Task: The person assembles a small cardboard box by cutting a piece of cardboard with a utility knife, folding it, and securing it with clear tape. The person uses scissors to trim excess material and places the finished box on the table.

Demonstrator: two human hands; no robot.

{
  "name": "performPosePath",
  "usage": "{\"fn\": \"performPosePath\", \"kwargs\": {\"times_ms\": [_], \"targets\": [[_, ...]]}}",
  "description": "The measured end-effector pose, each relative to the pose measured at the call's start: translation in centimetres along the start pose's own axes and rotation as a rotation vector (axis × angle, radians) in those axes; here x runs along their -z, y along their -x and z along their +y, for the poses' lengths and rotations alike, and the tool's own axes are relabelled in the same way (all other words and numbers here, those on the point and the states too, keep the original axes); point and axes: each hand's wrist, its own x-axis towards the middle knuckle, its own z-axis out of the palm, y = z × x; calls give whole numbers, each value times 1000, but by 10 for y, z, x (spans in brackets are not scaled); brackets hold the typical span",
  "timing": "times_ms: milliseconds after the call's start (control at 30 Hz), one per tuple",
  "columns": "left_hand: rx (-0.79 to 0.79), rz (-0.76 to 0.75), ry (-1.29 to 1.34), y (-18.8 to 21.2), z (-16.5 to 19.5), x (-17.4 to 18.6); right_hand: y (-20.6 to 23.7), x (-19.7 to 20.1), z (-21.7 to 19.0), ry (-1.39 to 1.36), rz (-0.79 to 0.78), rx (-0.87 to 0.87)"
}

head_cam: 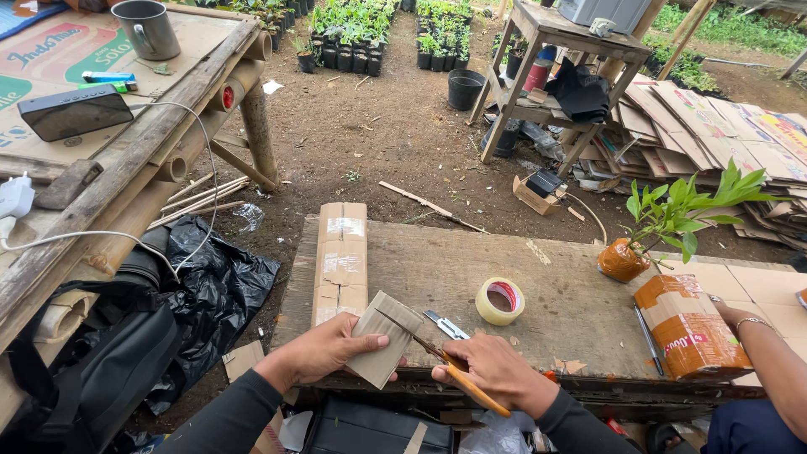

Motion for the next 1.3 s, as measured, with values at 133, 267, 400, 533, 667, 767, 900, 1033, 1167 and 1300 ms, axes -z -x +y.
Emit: {"fn": "performPosePath", "kwargs": {"times_ms": [133,267,400,533,667,767,900,1033,1167,1300], "targets": [[-11,-16,5,0,-1,0,0,-2,3,-7,26,63],[-15,-10,-2,0,0,1,0,-3,5,-14,42,104],[12,10,-6,2,0,2,-1,-7,5,-42,-5,60],[13,14,-16,3,-1,3,-4,-13,7,-67,15,100],[-5,4,-6,2,-3,4,-3,-18,11,-99,31,105],[31,17,37,1,-4,3,-3,-21,14,-113,-20,54],[21,2,41,1,-2,2,-5,-19,15,-161,-9,97],[15,27,71,0,0,0,-5,-12,11,-174,-5,109],[74,54,-19,-2,-3,-7,0,-9,-1,-216,-38,105],[68,-38,-23,-5,-13,-20,4,-8,-12,-314,-43,172]]}}
